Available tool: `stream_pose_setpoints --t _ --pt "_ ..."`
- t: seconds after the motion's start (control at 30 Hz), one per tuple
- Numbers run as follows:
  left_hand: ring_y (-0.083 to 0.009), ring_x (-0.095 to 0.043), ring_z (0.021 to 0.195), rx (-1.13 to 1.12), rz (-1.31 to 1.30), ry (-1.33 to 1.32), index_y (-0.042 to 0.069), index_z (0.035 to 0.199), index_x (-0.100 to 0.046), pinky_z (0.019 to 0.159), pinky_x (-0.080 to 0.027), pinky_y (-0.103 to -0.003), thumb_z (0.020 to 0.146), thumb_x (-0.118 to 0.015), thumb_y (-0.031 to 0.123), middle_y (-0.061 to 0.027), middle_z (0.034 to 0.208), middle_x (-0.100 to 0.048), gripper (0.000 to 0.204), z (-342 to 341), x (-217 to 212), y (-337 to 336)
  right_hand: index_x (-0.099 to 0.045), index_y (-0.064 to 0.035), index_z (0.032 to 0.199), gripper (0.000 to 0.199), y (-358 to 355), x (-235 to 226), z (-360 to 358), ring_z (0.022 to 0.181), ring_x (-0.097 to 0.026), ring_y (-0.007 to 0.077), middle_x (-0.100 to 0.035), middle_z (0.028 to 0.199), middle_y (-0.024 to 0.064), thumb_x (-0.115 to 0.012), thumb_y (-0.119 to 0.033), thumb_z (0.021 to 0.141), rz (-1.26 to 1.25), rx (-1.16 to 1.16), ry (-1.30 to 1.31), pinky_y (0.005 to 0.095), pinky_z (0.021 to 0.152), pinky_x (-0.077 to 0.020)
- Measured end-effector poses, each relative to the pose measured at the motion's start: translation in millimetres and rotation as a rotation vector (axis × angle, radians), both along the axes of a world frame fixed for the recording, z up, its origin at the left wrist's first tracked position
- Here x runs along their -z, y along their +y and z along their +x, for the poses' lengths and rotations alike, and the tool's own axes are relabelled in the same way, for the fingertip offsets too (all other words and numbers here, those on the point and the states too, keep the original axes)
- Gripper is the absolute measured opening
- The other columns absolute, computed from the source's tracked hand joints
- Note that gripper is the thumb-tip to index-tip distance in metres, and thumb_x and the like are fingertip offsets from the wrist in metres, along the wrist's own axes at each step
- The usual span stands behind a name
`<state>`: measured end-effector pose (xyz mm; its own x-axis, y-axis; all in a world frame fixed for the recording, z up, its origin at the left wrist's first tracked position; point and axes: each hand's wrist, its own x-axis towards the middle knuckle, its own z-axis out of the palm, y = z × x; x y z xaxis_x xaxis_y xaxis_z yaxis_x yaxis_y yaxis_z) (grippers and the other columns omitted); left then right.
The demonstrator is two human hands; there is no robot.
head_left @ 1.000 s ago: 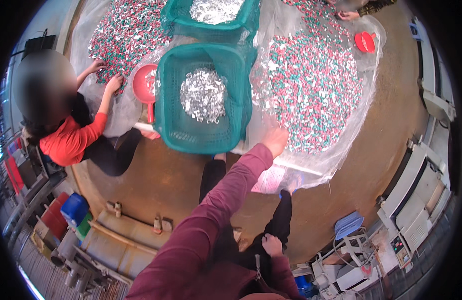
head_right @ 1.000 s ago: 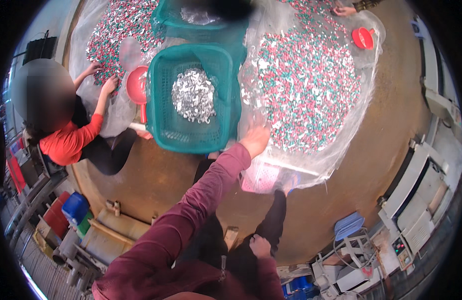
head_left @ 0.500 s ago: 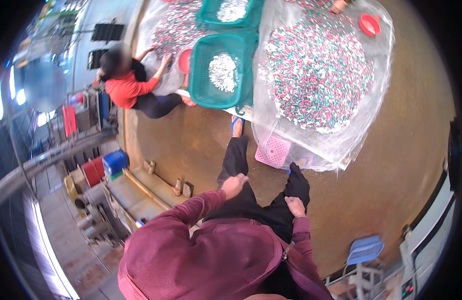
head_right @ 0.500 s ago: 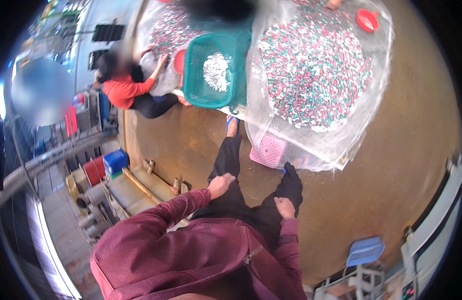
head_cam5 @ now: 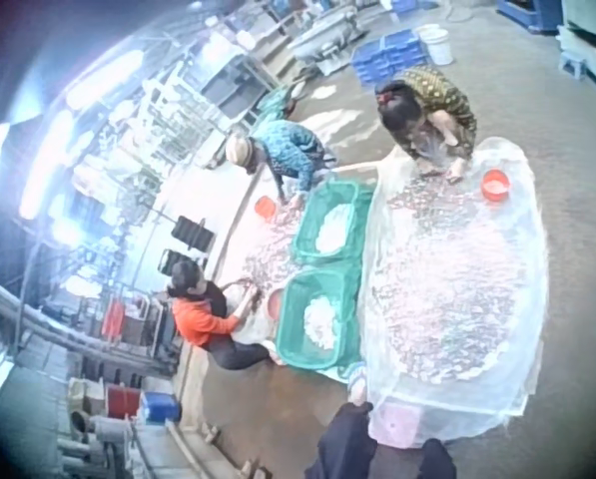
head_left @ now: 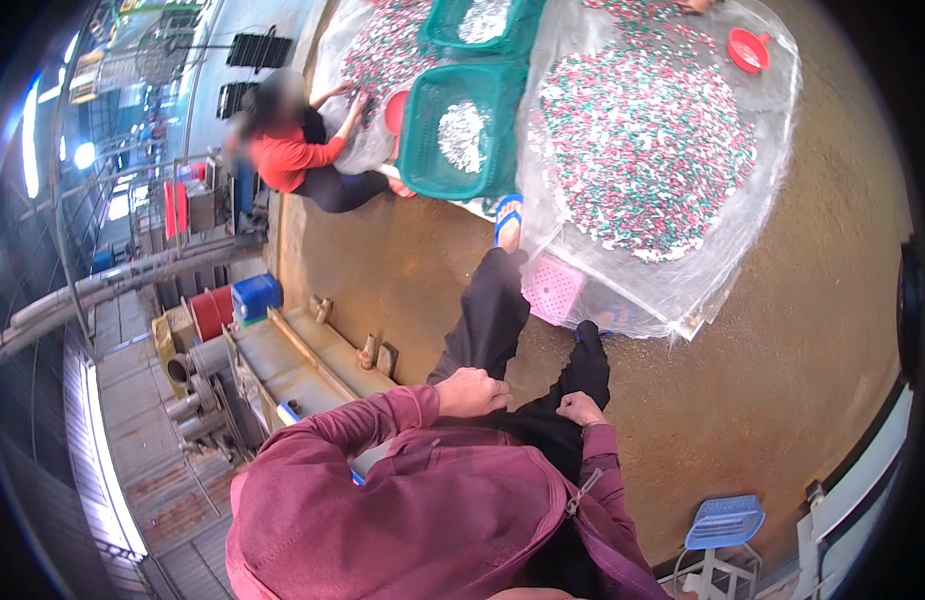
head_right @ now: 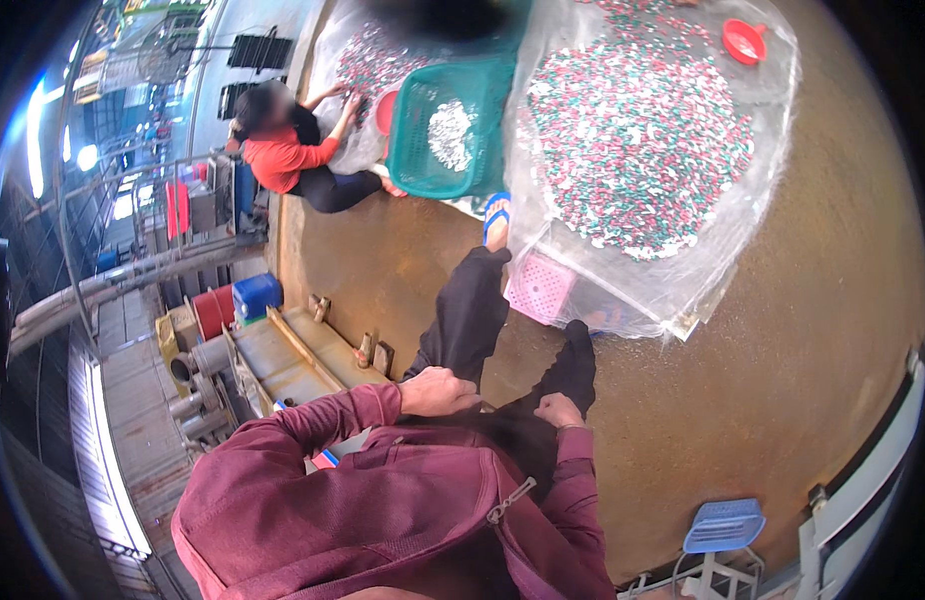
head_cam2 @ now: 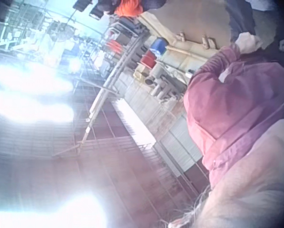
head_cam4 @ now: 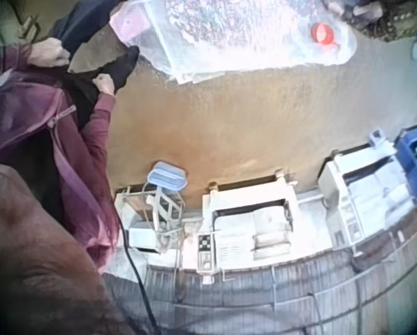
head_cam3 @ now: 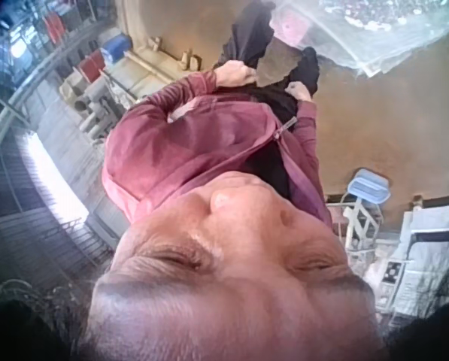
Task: The person sits on the floor and sorts small red, green, and white plastic pieces by hand from a large pile on a plastic sheet into a green basket. Other workers are also sorting nearby.
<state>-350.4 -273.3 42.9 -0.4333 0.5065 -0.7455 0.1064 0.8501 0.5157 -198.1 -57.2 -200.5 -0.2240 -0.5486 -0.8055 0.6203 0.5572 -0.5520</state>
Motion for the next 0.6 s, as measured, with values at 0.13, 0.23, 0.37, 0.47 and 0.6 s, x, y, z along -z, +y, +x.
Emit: stream_pose_setpoints --t 0.13,0.23,0.37,0.47,0.6 --pt "-0.0416 -0.059 0.09 0.195 -0.195 0.063 0.008 0.103 -0.06 0.075 -0.049 -0.051 0.085 -0.059 0.042 -0.0238 0.089 -0.062 0.039 -62.1 85.7 27.1 -0.067 -0.0087 0.096 0.03 27.0 38.2 -22.5 0.07 -0.061 0.0174 -0.067 0.087 0.006 -0.074 -0.024 0.072 -0.267 0.38 0.02 0.0345 0.064 -0.0493" --pt "-0.05 -0.024 0.131 0.247 -0.307 0.309 0.018 0.138 -0.037 0.095 -0.032 -0.068 0.08 -0.064 0.046 -0.0264 0.141 -0.031 0.07 -123.1 219.9 49.6 -0.041 -0.0101 0.135 0.071 69.0 105.8 -52.7 0.066 -0.052 0.0116 -0.05 0.075 0.0001 -0.074 -0.024 0.074 0.229 0.836 -0.14 0.0286 0.058 -0.0462" --pt "-0.0435 0.002 0.141 0.68 -0.564 0.552 0.037 0.146 -0.019 0.094 -0.013 -0.08 0.083 -0.061 0.042 -0.0166 0.155 -0.001 0.076 -166.7 419.8 49.2 -0.011 -0.0048 0.148 0.101 126.0 223.5 -86.5 0.132 -0.03 0.0311 -0.032 0.142 0.0207 -0.075 -0.03 0.074 0.576 1.485 -0.082 0.0405 0.104 -0.0325" --pt "-0.0364 -0.002 0.142 1.064 -0.62 0.698 0.035 0.146 -0.023 0.103 -0.006 -0.073 0.091 -0.046 0.034 -0.0041 0.156 -0.002 0.06 -183.7 524.7 15.8 -0.002 -0.006 0.149 0.113 145.5 303.6 -84.5 0.14 -0.016 0.0333 -0.022 0.149 0.0235 -0.078 -0.035 0.071 0.955 1.288 -0.102 0.0429 0.11 -0.026" --pt "-0.0299 -0.015 0.141 1.433 -0.781 0.504 0.022 0.134 -0.044 0.109 0.0 -0.066 0.094 -0.04 0.031 0.0025 0.152 -0.022 0.042 -207.6 579.6 -45.4 -0.004 -0.0036 0.148 0.113 147.5 392.8 -57.4 0.137 -0.026 0.0327 -0.03 0.145 0.0255 -0.08 -0.035 0.071 1.159 1.11 -0.084 0.0419 0.108 -0.03"
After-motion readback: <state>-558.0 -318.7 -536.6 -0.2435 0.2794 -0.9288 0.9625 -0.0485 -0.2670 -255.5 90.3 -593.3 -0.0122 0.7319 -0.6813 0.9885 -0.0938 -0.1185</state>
